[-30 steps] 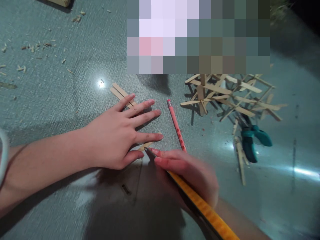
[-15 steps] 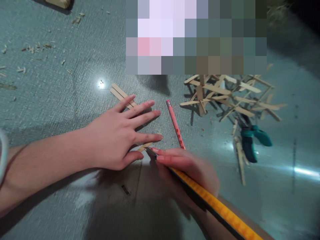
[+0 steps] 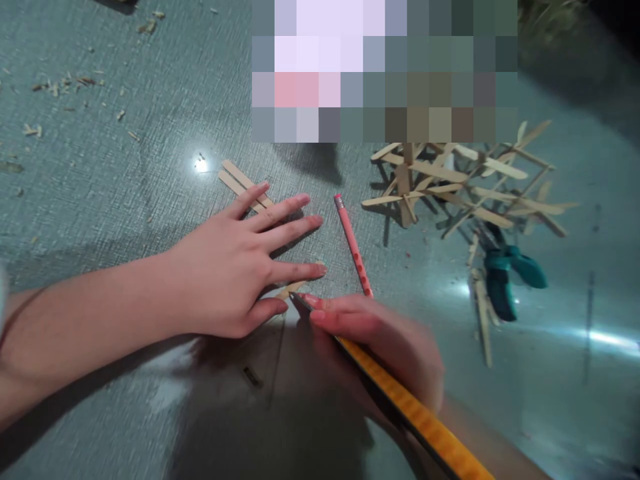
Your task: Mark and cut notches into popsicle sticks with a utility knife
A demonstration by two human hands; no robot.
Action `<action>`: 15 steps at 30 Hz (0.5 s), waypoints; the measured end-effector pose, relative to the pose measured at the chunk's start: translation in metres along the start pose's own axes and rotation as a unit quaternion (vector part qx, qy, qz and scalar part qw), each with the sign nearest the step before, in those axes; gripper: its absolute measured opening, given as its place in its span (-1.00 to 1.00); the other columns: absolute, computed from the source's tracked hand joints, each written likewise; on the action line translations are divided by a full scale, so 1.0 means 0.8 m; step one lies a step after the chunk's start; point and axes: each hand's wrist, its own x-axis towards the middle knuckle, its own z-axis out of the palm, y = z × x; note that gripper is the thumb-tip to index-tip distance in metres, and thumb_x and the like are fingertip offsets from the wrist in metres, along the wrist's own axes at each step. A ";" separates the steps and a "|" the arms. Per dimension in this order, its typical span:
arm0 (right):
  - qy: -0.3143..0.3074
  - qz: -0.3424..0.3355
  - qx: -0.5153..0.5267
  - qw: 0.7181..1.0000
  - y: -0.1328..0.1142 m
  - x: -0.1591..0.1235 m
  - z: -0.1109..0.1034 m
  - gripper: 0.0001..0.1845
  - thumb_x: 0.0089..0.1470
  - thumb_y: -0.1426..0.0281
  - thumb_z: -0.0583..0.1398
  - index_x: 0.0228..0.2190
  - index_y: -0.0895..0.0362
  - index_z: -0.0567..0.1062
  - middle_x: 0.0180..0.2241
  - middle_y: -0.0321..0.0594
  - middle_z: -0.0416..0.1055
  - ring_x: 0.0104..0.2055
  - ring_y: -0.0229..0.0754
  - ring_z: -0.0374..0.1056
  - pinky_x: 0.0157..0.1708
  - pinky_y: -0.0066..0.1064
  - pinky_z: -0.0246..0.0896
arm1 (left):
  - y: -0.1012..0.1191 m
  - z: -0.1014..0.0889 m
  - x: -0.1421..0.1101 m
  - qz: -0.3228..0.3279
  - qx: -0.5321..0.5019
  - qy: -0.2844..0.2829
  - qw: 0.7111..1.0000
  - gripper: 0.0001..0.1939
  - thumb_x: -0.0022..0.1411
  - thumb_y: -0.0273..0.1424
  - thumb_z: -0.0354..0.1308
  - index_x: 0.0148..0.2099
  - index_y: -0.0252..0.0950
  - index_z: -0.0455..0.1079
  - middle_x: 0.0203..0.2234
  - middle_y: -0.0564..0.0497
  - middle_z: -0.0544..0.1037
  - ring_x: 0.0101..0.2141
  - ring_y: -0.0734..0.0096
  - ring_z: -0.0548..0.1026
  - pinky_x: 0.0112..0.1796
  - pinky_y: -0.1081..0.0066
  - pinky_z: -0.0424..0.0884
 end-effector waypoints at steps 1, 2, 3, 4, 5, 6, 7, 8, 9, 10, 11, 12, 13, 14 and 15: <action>0.003 -0.005 0.000 1.000 0.000 0.000 0.000 -0.79 0.31 0.52 0.28 -0.10 -0.03 0.57 -0.37 -0.30 0.63 -0.38 -0.14 0.61 -0.22 -0.28 0.68 | 0.000 0.000 0.000 0.001 0.003 -0.003 1.000 -0.46 0.32 -0.25 0.30 0.33 -0.05 0.42 0.44 -0.08 0.29 0.45 -0.29 0.14 0.36 -0.45 -0.09; 0.006 -0.010 -0.001 1.000 0.001 0.000 0.001 -0.78 0.31 0.52 0.28 -0.09 -0.03 0.57 -0.36 -0.30 0.64 -0.38 -0.14 0.62 -0.23 -0.29 0.68 | 0.000 0.000 0.000 0.001 0.006 -0.007 1.000 -0.45 0.33 -0.25 0.30 0.33 -0.06 0.41 0.45 -0.08 0.28 0.46 -0.28 0.13 0.36 -0.44 -0.10; 0.010 -0.015 -0.004 1.000 0.001 0.000 0.001 -0.76 0.29 0.53 0.28 -0.07 -0.04 0.57 -0.33 -0.30 0.66 -0.37 -0.14 0.63 -0.24 -0.29 0.68 | 0.000 0.000 0.000 0.001 0.008 -0.011 1.000 -0.44 0.33 -0.25 0.30 0.34 -0.06 0.40 0.45 -0.08 0.27 0.46 -0.27 0.12 0.36 -0.44 -0.11; 0.014 -0.019 -0.008 1.000 0.002 0.000 0.000 -0.73 0.28 0.53 0.30 -0.06 -0.05 0.57 -0.29 -0.29 0.67 -0.34 -0.13 0.64 -0.24 -0.30 0.68 | -0.001 -0.001 0.000 0.000 0.010 -0.016 1.000 -0.43 0.33 -0.24 0.31 0.35 -0.06 0.39 0.45 -0.09 0.26 0.47 -0.27 0.11 0.37 -0.43 -0.11; 0.014 -0.020 -0.012 1.000 0.002 0.000 -0.001 -0.69 0.25 0.54 0.31 -0.05 -0.06 0.57 -0.24 -0.27 0.69 -0.30 -0.12 0.66 -0.24 -0.30 0.68 | -0.001 -0.001 0.001 0.000 0.011 -0.019 1.000 -0.42 0.32 -0.23 0.31 0.35 -0.07 0.39 0.46 -0.10 0.26 0.47 -0.27 0.11 0.37 -0.43 -0.11; 0.017 -0.019 -0.018 1.000 0.002 0.000 -0.002 -0.66 0.23 0.56 0.32 -0.04 -0.07 0.57 -0.18 -0.26 0.70 -0.25 -0.10 0.68 -0.23 -0.30 0.68 | -0.001 -0.002 0.001 0.001 0.011 -0.021 1.000 -0.39 0.31 -0.22 0.33 0.36 -0.08 0.38 0.45 -0.12 0.26 0.47 -0.28 0.11 0.37 -0.42 -0.11; 0.022 -0.015 -0.024 0.999 0.003 -0.001 -0.005 -0.63 0.21 0.58 0.33 -0.04 -0.07 0.57 -0.14 -0.25 0.71 -0.20 -0.09 0.68 -0.21 -0.30 0.68 | -0.002 -0.003 0.001 0.002 0.011 -0.020 1.000 -0.37 0.30 -0.20 0.35 0.37 -0.10 0.37 0.45 -0.14 0.27 0.46 -0.29 0.11 0.37 -0.42 -0.10; 0.027 -0.011 -0.028 0.999 0.004 -0.001 -0.008 -0.61 0.19 0.60 0.32 -0.04 -0.08 0.57 -0.11 -0.25 0.71 -0.17 -0.09 0.69 -0.18 -0.30 0.68 | -0.003 -0.003 0.000 0.003 0.009 -0.016 1.000 -0.36 0.29 -0.17 0.37 0.36 -0.13 0.38 0.43 -0.16 0.29 0.46 -0.28 0.12 0.38 -0.40 -0.10; 0.034 -0.008 -0.029 0.999 0.005 -0.001 -0.011 -0.60 0.19 0.61 0.31 -0.04 -0.08 0.57 -0.10 -0.25 0.71 -0.15 -0.09 0.69 -0.16 -0.30 0.68 | -0.004 -0.004 -0.001 0.005 0.008 -0.011 1.000 -0.38 0.29 -0.15 0.37 0.33 -0.16 0.41 0.40 -0.17 0.32 0.46 -0.26 0.12 0.39 -0.37 -0.11; 0.039 -0.005 -0.030 0.999 0.006 -0.001 -0.014 -0.60 0.18 0.62 0.31 -0.05 -0.07 0.58 -0.10 -0.24 0.71 -0.14 -0.10 0.69 -0.14 -0.30 0.68 | -0.005 -0.005 -0.002 0.008 0.004 -0.005 1.000 -0.44 0.30 -0.13 0.37 0.27 -0.18 0.46 0.37 -0.16 0.37 0.46 -0.23 0.13 0.41 -0.34 -0.12; 0.040 -0.006 -0.029 0.999 0.007 -0.002 -0.017 -0.60 0.18 0.63 0.30 -0.06 -0.05 0.58 -0.10 -0.24 0.71 -0.13 -0.11 0.69 -0.13 -0.32 0.67 | -0.006 -0.006 -0.003 0.013 0.001 0.002 1.000 -0.54 0.33 -0.12 0.35 0.18 -0.19 0.52 0.31 -0.15 0.43 0.46 -0.17 0.15 0.43 -0.30 -0.13; 0.040 -0.010 -0.028 0.999 0.008 -0.002 -0.020 -0.61 0.18 0.63 0.30 -0.06 -0.04 0.59 -0.10 -0.23 0.71 -0.13 -0.12 0.69 -0.14 -0.34 0.67 | -0.008 -0.006 -0.005 0.019 -0.004 0.010 1.000 -0.65 0.36 -0.13 0.33 0.08 -0.19 0.57 0.25 -0.12 0.48 0.45 -0.10 0.19 0.45 -0.25 -0.14; 0.036 -0.014 -0.025 0.999 0.008 -0.003 -0.022 -0.63 0.18 0.63 0.30 -0.07 -0.02 0.59 -0.10 -0.23 0.71 -0.13 -0.13 0.69 -0.14 -0.36 0.67 | -0.009 -0.007 -0.006 0.024 -0.008 0.019 0.999 -0.74 0.39 -0.14 0.31 -0.03 -0.18 0.60 0.18 -0.08 0.53 0.43 -0.04 0.23 0.46 -0.19 -0.13; 0.033 -0.016 -0.023 0.999 0.009 -0.003 -0.024 -0.63 0.17 0.64 0.30 -0.07 -0.01 0.59 -0.10 -0.22 0.71 -0.13 -0.14 0.69 -0.14 -0.37 0.67 | -0.010 -0.007 -0.008 0.029 -0.014 0.030 0.999 -0.79 0.40 -0.16 0.30 -0.13 -0.17 0.61 0.12 -0.05 0.56 0.40 0.03 0.29 0.47 -0.13 -0.10; 0.031 -0.018 -0.022 0.999 0.008 -0.004 -0.025 -0.64 0.18 0.64 0.30 -0.07 0.00 0.58 -0.10 -0.22 0.71 -0.14 -0.15 0.69 -0.14 -0.38 0.67 | -0.010 -0.007 -0.008 0.034 -0.019 0.042 0.998 -0.80 0.41 -0.18 0.30 -0.20 -0.16 0.61 0.06 -0.02 0.59 0.36 0.08 0.35 0.46 -0.08 -0.06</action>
